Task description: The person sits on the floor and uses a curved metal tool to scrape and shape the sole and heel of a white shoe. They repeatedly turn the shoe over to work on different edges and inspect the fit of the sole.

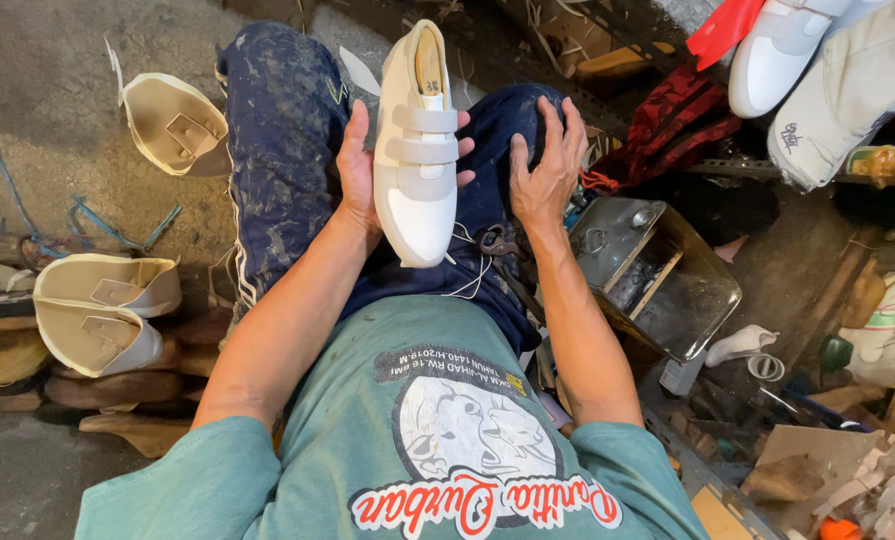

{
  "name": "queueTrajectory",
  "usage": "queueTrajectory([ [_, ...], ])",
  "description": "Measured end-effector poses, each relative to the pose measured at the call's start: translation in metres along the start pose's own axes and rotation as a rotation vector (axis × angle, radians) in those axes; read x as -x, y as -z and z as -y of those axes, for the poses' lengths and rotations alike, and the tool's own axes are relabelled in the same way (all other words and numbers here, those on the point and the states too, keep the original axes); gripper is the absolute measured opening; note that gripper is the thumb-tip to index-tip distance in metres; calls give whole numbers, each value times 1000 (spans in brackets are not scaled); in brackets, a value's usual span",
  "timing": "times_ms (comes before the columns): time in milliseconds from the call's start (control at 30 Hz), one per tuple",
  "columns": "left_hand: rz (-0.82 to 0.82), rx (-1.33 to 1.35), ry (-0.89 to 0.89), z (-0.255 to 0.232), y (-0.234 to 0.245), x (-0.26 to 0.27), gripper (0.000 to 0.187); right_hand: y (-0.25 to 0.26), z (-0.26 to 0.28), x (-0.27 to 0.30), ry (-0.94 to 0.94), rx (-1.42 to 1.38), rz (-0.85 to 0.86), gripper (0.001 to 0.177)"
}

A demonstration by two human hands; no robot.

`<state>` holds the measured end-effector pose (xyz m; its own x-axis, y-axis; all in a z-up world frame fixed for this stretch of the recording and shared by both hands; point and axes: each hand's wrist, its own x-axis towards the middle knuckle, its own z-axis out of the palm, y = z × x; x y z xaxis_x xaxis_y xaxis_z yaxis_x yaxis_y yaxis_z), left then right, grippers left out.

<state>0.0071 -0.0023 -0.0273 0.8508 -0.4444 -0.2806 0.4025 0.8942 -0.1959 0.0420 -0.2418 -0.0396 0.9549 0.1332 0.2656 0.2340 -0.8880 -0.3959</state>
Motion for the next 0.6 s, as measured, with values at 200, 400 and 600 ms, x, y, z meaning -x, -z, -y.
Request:
queueTrajectory([
  [200, -62, -30, -15, -3, -3, 0, 100, 1, 2, -1, 4, 8, -2, 46],
  [400, -69, -42, -21, -2, -5, 1, 98, 1, 2, -1, 7, 1, -9, 47],
  [600, -60, -15, -5, -2, -2, 0, 97, 0, 2, -1, 12, -1, -19, 47],
])
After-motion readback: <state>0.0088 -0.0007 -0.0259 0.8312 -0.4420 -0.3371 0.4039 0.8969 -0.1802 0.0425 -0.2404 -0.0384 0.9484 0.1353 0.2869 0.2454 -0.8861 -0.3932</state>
